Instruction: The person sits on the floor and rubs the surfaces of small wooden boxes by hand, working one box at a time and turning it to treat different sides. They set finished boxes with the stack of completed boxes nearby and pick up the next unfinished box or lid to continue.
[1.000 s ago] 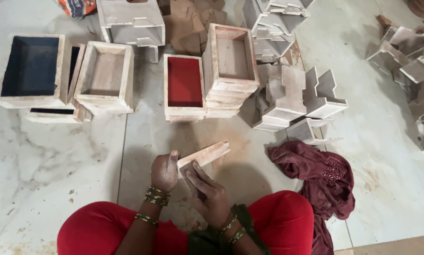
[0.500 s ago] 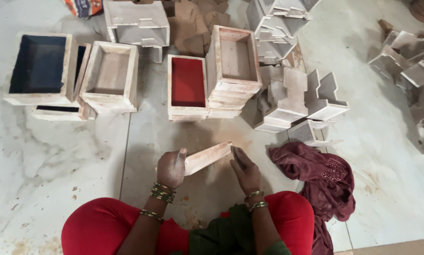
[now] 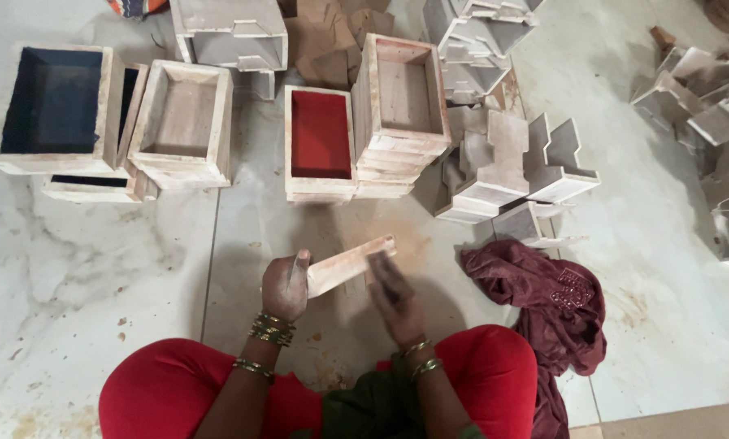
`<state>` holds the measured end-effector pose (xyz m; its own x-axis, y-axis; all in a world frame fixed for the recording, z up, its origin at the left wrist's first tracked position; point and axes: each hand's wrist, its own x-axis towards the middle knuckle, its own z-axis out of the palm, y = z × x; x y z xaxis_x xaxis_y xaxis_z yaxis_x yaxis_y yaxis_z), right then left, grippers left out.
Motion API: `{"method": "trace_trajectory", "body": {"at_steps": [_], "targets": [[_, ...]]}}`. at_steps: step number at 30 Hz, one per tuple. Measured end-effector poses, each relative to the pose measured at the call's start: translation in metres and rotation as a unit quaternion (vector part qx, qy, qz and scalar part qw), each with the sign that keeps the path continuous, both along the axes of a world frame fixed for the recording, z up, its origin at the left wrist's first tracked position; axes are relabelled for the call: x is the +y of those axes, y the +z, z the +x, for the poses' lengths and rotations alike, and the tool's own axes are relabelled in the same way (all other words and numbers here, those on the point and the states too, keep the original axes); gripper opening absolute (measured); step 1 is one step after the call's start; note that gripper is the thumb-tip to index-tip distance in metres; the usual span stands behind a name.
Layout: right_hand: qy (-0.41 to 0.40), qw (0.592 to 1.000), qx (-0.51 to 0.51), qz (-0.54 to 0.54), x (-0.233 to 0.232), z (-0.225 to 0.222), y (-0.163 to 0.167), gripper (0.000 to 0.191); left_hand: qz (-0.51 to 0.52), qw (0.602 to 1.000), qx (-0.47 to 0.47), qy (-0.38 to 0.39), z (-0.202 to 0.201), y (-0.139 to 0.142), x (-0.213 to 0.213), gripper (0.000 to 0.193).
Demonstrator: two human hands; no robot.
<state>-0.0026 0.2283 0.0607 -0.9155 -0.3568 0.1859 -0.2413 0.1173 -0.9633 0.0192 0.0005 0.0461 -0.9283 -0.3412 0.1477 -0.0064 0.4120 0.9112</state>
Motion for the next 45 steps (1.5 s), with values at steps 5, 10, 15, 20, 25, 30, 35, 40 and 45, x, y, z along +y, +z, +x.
{"method": "trace_trajectory", "body": {"at_steps": [5, 10, 15, 20, 25, 30, 35, 40, 45], "targets": [[-0.072, 0.989, -0.005, 0.128, 0.012, -0.016, 0.015, 0.046, -0.015, 1.000, 0.020, 0.006, -0.003, 0.001, 0.005, 0.054], [0.051, 0.980, 0.127, 0.142, -0.022, 0.038, 0.049, 0.044, -0.016, 1.000, 0.018, 0.010, 0.001, -0.002, 0.003, 0.056], [0.050, 0.994, 0.049, 0.080, -0.021, 0.036, 0.036, 0.044, -0.008, 0.999, 0.034, 0.008, 0.003, 0.004, 0.001, 0.054], [-0.097, 0.987, 0.023, 0.126, 0.011, -0.014, 0.002, 0.044, 0.006, 0.999, 0.047, -0.007, 0.004, 0.010, 0.006, 0.052], [-0.059, 0.987, 0.107, 0.101, -0.004, -0.003, 0.013, 0.044, -0.025, 0.998, 0.060, 0.015, 0.002, 0.007, 0.009, 0.052], [0.027, 0.990, 0.094, 0.100, -0.038, 0.048, 0.037, 0.047, 0.000, 1.000, 0.028, 0.010, 0.008, 0.000, 0.005, 0.053], [0.034, 0.991, 0.121, 0.050, -0.023, 0.023, 0.021, 0.047, -0.004, 1.000, 0.020, 0.020, 0.008, 0.000, 0.005, 0.054], [-0.128, 0.985, 0.012, 0.115, 0.010, -0.028, 0.001, 0.042, -0.014, 0.999, 0.037, 0.011, 0.002, 0.008, 0.007, 0.052], [-0.070, 0.991, 0.087, 0.071, -0.006, -0.005, 0.015, 0.038, -0.018, 0.999, 0.029, -0.003, 0.004, 0.013, 0.011, 0.052]]}}
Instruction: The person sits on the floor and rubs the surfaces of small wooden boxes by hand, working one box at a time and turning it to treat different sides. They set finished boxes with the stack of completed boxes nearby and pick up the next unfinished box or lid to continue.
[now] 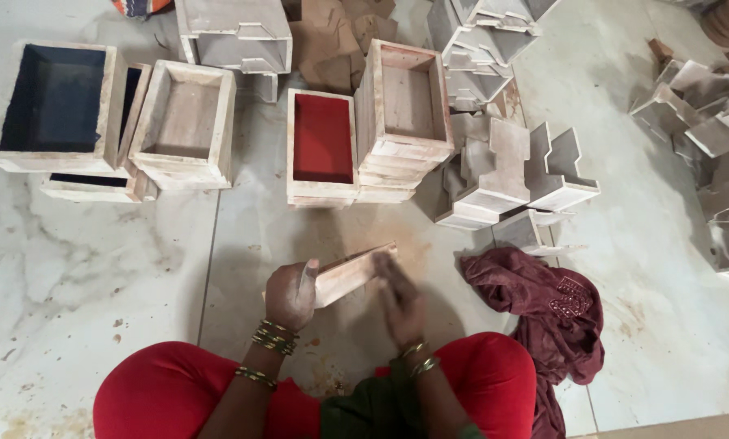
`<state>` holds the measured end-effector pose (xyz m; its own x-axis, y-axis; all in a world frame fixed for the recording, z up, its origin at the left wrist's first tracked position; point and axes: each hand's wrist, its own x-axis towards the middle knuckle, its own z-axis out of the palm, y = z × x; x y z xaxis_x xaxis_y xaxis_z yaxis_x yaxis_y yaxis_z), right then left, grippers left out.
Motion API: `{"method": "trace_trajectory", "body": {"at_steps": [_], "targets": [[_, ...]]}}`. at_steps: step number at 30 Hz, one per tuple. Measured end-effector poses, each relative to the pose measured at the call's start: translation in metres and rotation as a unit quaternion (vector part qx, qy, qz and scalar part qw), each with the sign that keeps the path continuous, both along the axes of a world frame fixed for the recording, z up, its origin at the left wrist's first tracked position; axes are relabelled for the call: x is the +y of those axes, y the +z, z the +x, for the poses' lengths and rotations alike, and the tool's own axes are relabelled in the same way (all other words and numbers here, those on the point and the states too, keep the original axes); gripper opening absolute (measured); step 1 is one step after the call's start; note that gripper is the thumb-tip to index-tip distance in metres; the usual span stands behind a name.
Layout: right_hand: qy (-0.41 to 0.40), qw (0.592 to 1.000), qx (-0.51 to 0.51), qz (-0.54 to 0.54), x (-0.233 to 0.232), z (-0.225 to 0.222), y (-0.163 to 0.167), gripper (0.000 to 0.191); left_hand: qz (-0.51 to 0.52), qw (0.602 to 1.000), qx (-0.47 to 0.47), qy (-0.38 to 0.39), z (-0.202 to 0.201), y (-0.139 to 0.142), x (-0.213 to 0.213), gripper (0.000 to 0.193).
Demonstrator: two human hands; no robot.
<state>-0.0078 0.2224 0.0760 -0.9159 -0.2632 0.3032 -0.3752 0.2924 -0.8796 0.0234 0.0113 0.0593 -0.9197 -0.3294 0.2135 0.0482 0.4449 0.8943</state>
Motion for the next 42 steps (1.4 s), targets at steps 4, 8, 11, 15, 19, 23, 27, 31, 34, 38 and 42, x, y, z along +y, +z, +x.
{"method": "trace_trajectory", "body": {"at_steps": [4, 8, 11, 15, 19, 23, 27, 31, 34, 38, 42], "targets": [[0.069, 0.996, -0.037, 0.033, -0.031, 0.047, 0.018, 0.037, 0.017, 1.000, -0.025, 0.000, 0.003, -0.002, -0.001, 0.053], [0.088, 0.994, 0.049, 0.028, -0.035, 0.044, 0.020, 0.039, -0.004, 1.000, -0.006, -0.015, 0.003, -0.008, -0.005, 0.055], [0.073, 0.995, 0.063, -0.005, -0.019, 0.020, 0.008, 0.043, 0.027, 0.999, -0.016, 0.003, 0.001, -0.011, -0.005, 0.054], [-0.029, 0.996, -0.065, -0.052, 0.001, -0.015, -0.009, 0.039, 0.005, 1.000, -0.021, 0.013, -0.004, -0.010, -0.003, 0.057], [-0.031, 0.987, -0.131, -0.089, -0.003, -0.009, -0.004, 0.042, 0.000, 1.000, -0.019, 0.010, -0.003, -0.006, 0.000, 0.056], [0.078, 0.993, -0.039, -0.085, -0.034, 0.039, 0.015, 0.037, -0.014, 1.000, -0.021, -0.007, 0.000, -0.006, -0.002, 0.055], [0.079, 0.996, -0.021, 0.033, -0.042, 0.059, 0.027, 0.038, -0.007, 1.000, -0.014, -0.010, 0.000, -0.013, -0.006, 0.058], [0.081, 0.996, -0.009, -0.033, -0.025, 0.025, 0.016, 0.039, 0.012, 1.000, 0.009, 0.008, 0.000, -0.018, -0.007, 0.059], [-0.025, 0.998, -0.054, -0.002, -0.011, -0.003, 0.007, 0.037, 0.006, 1.000, 0.020, 0.020, -0.003, -0.017, -0.005, 0.061], [0.013, 0.995, -0.069, -0.064, -0.018, 0.007, 0.006, 0.040, 0.025, 0.999, 0.010, 0.018, -0.003, -0.012, -0.001, 0.062], [0.081, 0.996, -0.024, 0.009, -0.042, 0.059, 0.017, 0.042, 0.016, 0.999, -0.028, 0.013, 0.001, -0.011, -0.004, 0.061]]}}
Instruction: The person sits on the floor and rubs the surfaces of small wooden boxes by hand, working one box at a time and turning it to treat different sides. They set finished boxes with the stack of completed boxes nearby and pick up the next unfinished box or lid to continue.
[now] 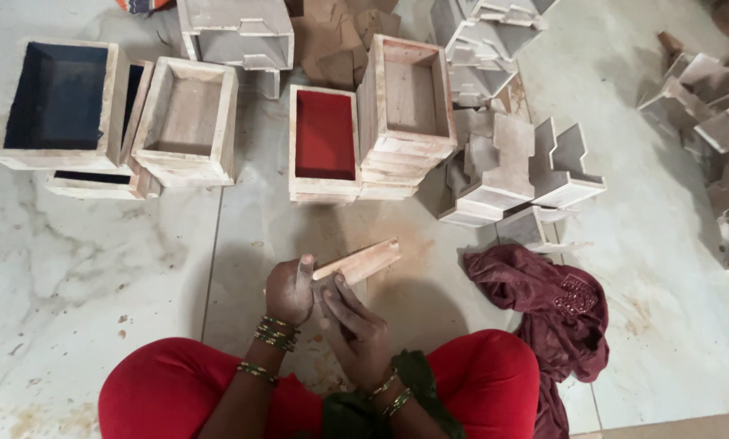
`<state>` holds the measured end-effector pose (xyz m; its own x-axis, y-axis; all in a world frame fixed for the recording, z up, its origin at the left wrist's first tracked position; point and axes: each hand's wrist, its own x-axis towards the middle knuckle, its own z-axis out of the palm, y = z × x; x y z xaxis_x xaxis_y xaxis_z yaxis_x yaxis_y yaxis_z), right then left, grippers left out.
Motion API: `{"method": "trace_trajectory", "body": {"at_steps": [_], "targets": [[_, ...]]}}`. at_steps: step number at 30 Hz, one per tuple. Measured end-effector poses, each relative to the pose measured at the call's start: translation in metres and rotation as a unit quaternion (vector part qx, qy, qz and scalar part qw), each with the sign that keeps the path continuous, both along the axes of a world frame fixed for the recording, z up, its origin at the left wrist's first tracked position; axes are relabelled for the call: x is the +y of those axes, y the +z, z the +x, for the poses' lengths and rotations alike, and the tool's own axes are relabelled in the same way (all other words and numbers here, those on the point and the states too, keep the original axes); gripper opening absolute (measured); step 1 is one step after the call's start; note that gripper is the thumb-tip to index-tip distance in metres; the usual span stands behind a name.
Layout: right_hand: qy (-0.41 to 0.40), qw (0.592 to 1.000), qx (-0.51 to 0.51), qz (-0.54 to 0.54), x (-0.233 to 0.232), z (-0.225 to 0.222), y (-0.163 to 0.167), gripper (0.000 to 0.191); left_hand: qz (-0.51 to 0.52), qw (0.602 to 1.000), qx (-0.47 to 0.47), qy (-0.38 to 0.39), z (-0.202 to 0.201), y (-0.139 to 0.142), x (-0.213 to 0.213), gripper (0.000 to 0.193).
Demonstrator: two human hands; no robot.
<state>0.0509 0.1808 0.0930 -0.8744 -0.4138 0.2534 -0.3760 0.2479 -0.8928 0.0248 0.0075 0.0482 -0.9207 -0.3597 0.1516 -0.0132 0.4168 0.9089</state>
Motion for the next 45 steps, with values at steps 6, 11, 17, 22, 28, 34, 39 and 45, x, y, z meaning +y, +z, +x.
{"method": "trace_trajectory", "body": {"at_steps": [6, 11, 17, 22, 28, 34, 39, 45], "targets": [[-0.026, 0.999, 0.032, 0.027, 0.011, -0.020, -0.006, 0.039, -0.001, 0.999, 0.050, 0.019, 0.000, -0.003, -0.004, 0.057], [-0.124, 0.992, -0.030, 0.001, 0.044, -0.068, -0.014, 0.040, -0.015, 0.999, 0.038, 0.009, -0.004, -0.002, 0.001, 0.056], [-0.017, 1.000, 0.005, 0.005, 0.021, -0.022, 0.007, 0.044, -0.020, 1.000, 0.021, -0.011, -0.003, -0.003, 0.001, 0.058], [0.006, 0.998, 0.018, 0.058, 0.011, 0.007, 0.012, 0.043, -0.025, 0.999, 0.027, -0.010, -0.001, -0.008, -0.004, 0.058], [-0.085, 0.996, 0.012, 0.020, 0.039, -0.044, -0.008, 0.042, -0.002, 0.997, 0.077, 0.007, -0.003, -0.004, -0.002, 0.056], [-0.005, 0.999, 0.039, -0.003, 0.037, -0.038, 0.000, 0.042, -0.021, 0.998, 0.054, -0.008, -0.004, -0.001, 0.000, 0.057], [0.017, 0.995, 0.069, 0.064, 0.015, 0.009, 0.007, 0.040, -0.003, 1.000, 0.014, -0.021, -0.002, -0.003, -0.007, 0.059], [-0.042, 0.996, -0.075, -0.036, 0.039, -0.036, -0.008, 0.040, 0.024, 0.999, 0.033, 0.008, -0.004, -0.001, -0.005, 0.060]]}}
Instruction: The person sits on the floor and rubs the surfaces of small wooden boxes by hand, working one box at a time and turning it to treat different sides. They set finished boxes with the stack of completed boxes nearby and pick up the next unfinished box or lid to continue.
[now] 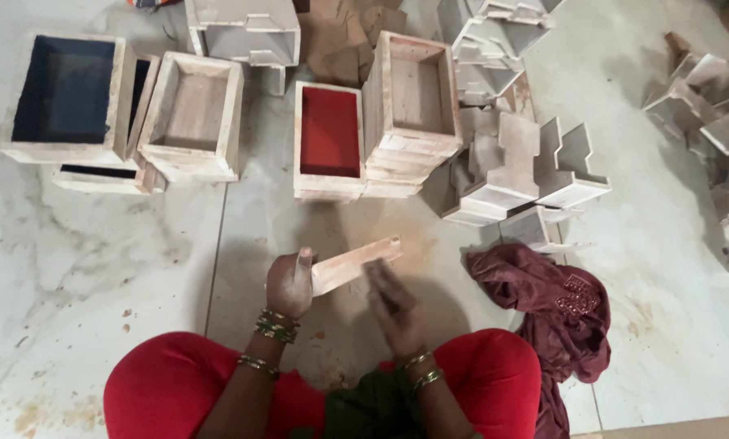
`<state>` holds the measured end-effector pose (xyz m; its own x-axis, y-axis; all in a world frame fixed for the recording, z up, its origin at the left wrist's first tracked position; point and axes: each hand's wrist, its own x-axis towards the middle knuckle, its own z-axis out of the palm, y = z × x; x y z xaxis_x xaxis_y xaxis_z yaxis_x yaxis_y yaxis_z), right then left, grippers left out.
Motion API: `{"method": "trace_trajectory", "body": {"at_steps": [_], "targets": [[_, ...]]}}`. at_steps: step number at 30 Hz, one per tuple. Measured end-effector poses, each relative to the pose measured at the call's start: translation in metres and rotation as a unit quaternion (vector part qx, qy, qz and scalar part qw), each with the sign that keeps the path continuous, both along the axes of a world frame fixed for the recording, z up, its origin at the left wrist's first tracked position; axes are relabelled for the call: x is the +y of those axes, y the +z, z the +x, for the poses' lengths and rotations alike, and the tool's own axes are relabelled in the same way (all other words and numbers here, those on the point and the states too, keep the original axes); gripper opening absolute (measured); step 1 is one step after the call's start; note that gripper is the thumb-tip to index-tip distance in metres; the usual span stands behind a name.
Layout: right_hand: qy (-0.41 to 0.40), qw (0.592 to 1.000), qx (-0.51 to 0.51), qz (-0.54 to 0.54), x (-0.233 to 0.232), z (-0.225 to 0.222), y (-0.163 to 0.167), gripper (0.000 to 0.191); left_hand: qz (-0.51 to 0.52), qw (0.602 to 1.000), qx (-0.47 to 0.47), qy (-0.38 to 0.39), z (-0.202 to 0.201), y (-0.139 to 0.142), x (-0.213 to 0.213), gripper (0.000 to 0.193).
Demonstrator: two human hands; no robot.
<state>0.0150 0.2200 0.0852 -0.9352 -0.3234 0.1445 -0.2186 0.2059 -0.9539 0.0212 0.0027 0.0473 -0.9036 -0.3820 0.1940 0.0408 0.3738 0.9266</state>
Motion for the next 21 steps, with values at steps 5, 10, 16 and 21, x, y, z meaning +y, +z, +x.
{"method": "trace_trajectory", "body": {"at_steps": [5, 10, 16, 21], "targets": [[-0.043, 0.997, 0.024, 0.064, 0.013, -0.025, 0.001, 0.042, -0.034, 0.999, 0.003, -0.002, -0.003, 0.001, 0.003, 0.060], [0.085, 0.993, 0.074, 0.026, -0.012, 0.022, 0.020, 0.056, -0.033, 0.999, -0.011, -0.014, -0.001, 0.001, 0.000, 0.061], [0.122, 0.990, 0.061, 0.032, -0.008, 0.025, 0.009, 0.050, -0.031, 0.999, -0.007, -0.029, 0.001, 0.004, -0.003, 0.061], [-0.054, 0.998, -0.007, 0.011, 0.021, -0.031, -0.029, 0.045, -0.025, 1.000, -0.002, -0.017, -0.002, 0.007, 0.001, 0.060]]}}
